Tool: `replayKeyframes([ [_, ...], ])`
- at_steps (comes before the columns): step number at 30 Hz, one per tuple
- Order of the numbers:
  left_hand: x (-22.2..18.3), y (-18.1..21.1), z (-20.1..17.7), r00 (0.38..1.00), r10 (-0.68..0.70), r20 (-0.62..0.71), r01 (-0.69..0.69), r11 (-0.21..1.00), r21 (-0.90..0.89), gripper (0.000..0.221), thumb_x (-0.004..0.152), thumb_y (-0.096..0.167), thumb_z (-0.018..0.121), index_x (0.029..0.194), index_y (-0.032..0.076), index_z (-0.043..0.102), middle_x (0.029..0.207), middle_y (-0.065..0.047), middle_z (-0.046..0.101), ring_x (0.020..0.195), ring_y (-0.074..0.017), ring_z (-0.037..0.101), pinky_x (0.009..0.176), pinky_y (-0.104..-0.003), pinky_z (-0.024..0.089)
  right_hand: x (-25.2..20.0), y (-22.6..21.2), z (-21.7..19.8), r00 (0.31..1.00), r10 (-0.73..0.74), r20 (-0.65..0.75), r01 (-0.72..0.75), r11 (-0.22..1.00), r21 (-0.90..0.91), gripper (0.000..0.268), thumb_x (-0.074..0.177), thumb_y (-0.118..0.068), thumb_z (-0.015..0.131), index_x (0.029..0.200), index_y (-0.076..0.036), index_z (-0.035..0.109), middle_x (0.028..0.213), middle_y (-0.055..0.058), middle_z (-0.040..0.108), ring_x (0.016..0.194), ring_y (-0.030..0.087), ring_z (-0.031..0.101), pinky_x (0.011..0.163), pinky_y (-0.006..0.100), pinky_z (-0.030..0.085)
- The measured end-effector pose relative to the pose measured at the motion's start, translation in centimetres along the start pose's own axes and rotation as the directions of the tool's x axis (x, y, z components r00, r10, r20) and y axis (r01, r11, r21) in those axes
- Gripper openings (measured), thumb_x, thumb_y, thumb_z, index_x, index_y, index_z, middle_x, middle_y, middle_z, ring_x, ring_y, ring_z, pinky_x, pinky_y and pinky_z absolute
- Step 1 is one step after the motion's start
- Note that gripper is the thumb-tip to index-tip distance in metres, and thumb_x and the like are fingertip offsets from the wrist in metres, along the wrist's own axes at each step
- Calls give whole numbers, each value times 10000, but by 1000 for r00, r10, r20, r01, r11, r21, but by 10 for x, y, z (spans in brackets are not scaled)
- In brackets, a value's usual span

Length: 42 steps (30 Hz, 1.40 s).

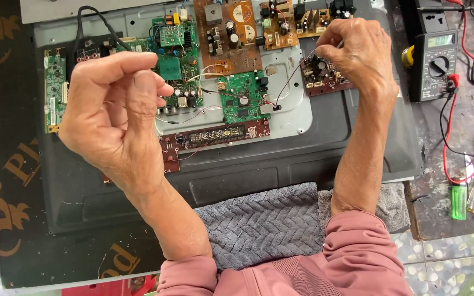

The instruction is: Repositioning internal components and wires of a television during repair.

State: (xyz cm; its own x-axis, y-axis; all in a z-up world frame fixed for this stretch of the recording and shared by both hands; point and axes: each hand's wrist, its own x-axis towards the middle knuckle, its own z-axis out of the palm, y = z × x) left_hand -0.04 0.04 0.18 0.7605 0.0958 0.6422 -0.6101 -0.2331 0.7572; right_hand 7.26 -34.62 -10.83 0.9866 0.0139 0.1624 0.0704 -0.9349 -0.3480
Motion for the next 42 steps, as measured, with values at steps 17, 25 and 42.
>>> replayKeyframes([
  [17, -1, 4, -1, 999, -37, 23, 37, 999, 24, 158, 1122, 91, 582, 1129, -52, 649, 1061, -146, 619, 787, -242, 693, 749, -306, 575, -1, 3, 5, 999, -17, 36, 18, 1000, -16, 44, 950, -253, 800, 931, -214, 791, 762, -23, 686, 733, 193, 644, 611, 429, 456],
  [25, 0, 3, -1, 998, -64, 15, 64, 997, 36, 150, 1115, 102, 591, 1118, -32, 660, 1056, -137, 640, 790, -229, 704, 763, -293, 581, 0, -4, 0, 996, 50, 78, -53, 998, 38, 117, 960, -277, 846, 920, -199, 768, 728, -33, 661, 724, 168, 628, 765, 433, 500],
  [42, 6, -7, 5, 985, -82, 154, 57, 986, 159, 101, 1103, 102, 610, 1091, 39, 689, 1009, -66, 668, 822, -162, 618, 756, -279, 526, 4, 27, 15, 987, -44, -152, 47, 999, 10, 190, 970, -36, 690, 1028, -155, 827, 884, 7, 773, 870, 186, 721, 785, 450, 544],
])
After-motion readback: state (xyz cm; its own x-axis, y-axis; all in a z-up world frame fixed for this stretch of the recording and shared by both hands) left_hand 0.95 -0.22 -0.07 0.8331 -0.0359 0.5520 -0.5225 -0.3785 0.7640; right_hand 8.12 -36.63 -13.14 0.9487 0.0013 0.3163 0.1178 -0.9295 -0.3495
